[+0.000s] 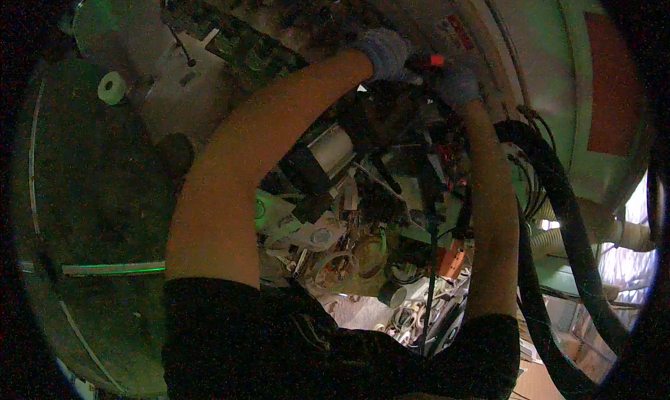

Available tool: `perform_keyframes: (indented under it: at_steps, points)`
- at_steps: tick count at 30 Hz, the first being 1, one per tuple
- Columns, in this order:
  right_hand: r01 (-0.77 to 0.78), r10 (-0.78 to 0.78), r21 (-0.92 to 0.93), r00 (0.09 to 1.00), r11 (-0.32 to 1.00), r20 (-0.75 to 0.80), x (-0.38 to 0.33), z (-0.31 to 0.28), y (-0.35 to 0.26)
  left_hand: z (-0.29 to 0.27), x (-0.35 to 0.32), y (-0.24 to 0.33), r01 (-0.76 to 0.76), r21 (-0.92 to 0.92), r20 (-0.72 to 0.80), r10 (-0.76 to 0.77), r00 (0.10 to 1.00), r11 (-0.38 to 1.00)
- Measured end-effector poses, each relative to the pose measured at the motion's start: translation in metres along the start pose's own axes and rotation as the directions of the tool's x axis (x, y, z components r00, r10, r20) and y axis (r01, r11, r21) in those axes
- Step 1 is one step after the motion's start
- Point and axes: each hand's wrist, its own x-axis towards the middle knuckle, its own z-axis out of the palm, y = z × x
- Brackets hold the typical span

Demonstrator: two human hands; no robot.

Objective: The person uses a red-handled tool to adjust a circular machine component, then walks to a stack of large flat panels. They repeatedly pick up, flip, and place down individual panels, organizing them in a pile.

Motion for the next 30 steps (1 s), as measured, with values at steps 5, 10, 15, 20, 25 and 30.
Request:
perform_keyframes:
  at_steps: [5,10,15,20,25,30]
  points:
    - [0.015,-0.015,-0.006,0.999,1.000,0.031,0.006,0.012,0.012,-0.015,-0.006,0.005,0.037,-0.092,-0.063,-0.043,0.997,0.995]
    - [0.019,-0.017,-0.054,0.999,0.998,0.034,0.019,0.042,0.034,-0.025,0.002,0.018,-0.006,-0.097,0.012,0.007,1.000,0.995]
    - [-0.163,0.167,0.143,0.986,0.976,-0.015,0.014,0.034,0.022,-0.017,0.016,0.018,0.019,0.034,-0.055,-0.017,0.998,0.999]
    - [-0.083,0.086,0.134,0.996,0.988,-0.021,0.008,0.021,0.014,0.003,0.018,0.011,0.092,-0.135,-0.087,-0.104,0.991,0.987]
    - [-0.089,0.089,0.149,0.996,0.985,0.007,0.009,0.023,0.016,-0.008,0.005,0.018,0.118,-0.244,-0.070,-0.139,0.988,0.963]
    - [-0.011,0.017,0.104,0.999,0.995,-0.050,0.011,0.019,0.016,0.000,0.013,0.017,0.123,-0.102,-0.239,-0.144,0.960,0.987]
